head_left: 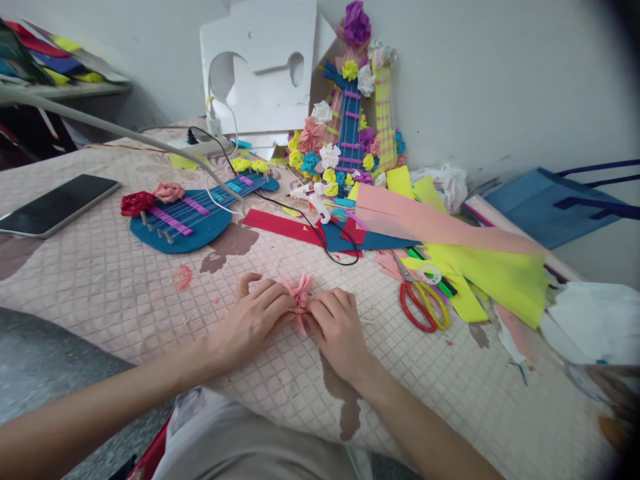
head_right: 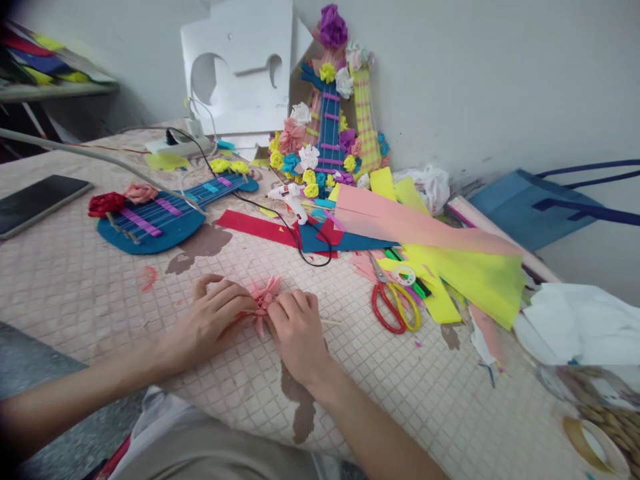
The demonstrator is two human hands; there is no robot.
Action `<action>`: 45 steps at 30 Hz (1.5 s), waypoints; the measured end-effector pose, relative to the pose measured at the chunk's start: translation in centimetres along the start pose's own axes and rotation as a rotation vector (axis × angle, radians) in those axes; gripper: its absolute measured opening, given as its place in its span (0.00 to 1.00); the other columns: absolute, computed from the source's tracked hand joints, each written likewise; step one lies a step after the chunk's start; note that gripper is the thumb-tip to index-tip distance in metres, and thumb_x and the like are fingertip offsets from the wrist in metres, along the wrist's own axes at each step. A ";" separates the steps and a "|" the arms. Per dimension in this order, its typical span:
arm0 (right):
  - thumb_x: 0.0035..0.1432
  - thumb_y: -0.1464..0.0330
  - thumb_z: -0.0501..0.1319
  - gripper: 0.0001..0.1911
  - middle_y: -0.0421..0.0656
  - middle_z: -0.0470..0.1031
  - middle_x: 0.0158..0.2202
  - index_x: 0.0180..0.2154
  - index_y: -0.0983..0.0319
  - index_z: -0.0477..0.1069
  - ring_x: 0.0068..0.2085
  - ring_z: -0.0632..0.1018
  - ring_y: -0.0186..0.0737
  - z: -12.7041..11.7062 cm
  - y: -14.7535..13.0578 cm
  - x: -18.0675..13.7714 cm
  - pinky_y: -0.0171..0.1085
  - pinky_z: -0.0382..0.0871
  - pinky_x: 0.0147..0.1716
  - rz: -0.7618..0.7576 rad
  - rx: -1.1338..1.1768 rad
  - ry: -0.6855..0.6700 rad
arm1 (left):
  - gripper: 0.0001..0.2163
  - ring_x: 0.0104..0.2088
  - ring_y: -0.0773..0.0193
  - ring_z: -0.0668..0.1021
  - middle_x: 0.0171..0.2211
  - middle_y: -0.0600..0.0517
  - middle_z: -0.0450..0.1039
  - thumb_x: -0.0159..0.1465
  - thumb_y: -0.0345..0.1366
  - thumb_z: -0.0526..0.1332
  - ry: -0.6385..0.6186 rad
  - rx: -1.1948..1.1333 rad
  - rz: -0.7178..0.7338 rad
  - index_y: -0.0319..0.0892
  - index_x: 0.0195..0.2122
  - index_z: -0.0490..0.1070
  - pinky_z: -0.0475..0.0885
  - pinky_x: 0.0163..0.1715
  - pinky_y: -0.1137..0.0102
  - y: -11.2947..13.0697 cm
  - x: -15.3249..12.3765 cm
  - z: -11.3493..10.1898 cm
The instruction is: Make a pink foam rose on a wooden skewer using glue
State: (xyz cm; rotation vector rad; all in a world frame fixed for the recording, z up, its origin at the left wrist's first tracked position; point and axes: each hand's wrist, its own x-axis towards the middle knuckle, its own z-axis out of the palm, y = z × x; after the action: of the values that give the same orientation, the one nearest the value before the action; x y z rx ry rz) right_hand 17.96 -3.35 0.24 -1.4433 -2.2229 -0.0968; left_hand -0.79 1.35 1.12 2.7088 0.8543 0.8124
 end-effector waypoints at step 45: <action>0.63 0.72 0.56 0.04 0.42 0.73 0.37 0.36 0.62 0.70 0.40 0.68 0.40 0.0 0.0 0.0 0.43 0.57 0.42 -0.036 0.021 -0.024 | 0.07 0.39 0.62 0.72 0.36 0.54 0.72 0.69 0.30 0.51 0.002 0.039 -0.019 0.43 0.38 0.68 0.49 0.53 0.55 0.1 -0.5 0.3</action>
State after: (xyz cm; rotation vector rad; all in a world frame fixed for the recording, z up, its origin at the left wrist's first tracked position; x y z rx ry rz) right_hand 17.96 -3.35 0.25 -1.4005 -2.2632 -0.0676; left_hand -0.94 0.99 0.72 2.7295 0.9035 0.8031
